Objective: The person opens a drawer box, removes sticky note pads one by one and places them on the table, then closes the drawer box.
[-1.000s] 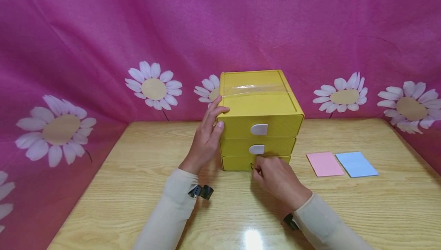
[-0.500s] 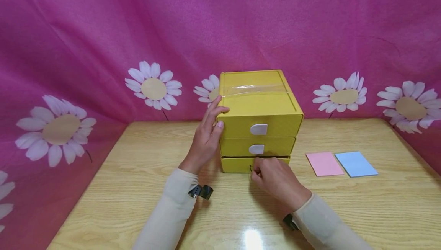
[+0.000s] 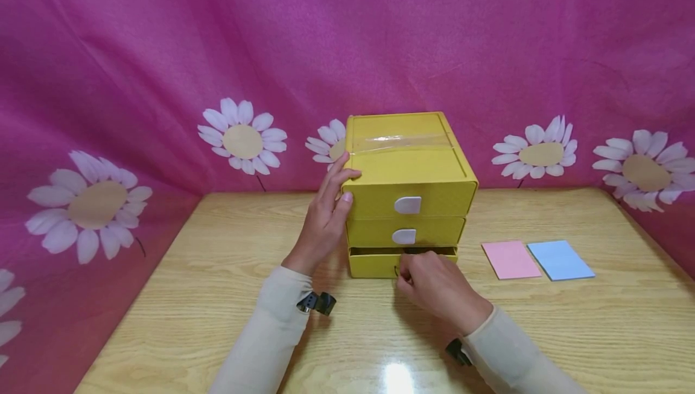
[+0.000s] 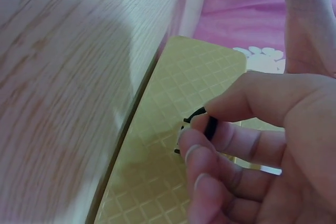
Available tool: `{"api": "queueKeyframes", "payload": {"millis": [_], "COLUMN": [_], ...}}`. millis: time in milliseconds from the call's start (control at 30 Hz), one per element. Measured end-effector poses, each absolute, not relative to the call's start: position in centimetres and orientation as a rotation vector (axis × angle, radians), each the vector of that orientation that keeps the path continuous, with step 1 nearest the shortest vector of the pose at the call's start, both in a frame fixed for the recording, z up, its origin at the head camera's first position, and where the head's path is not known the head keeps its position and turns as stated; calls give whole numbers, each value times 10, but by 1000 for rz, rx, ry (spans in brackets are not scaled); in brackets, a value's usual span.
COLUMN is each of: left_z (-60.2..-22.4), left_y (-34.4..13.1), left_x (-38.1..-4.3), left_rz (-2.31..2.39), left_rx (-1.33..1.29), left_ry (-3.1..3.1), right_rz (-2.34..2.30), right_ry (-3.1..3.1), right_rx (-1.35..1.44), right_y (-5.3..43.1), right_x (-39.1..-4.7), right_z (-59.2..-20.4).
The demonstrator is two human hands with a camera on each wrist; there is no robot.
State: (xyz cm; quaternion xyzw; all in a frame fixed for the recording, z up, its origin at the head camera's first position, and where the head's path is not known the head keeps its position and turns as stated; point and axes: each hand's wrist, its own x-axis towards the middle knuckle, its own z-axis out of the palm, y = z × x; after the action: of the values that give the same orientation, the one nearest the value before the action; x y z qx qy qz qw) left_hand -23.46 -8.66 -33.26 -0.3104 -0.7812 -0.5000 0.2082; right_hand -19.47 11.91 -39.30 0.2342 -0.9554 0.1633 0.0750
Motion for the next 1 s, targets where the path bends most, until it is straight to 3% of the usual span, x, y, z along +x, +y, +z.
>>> {"api": "queueKeyframes", "payload": {"millis": [567, 1000], "left_z": [-331, -360], "left_y": [-86, -91], "left_x": [-233, -261], "left_rz": [-1400, -1344], "left_rx": [-862, -878], "left_ry": [-2171, -2137], "right_rz": [443, 441], "right_ry": [-2865, -2789], "right_rx": [738, 789], "right_y": [118, 119], "right_x": [-190, -180], "right_z": [-394, -400]}}
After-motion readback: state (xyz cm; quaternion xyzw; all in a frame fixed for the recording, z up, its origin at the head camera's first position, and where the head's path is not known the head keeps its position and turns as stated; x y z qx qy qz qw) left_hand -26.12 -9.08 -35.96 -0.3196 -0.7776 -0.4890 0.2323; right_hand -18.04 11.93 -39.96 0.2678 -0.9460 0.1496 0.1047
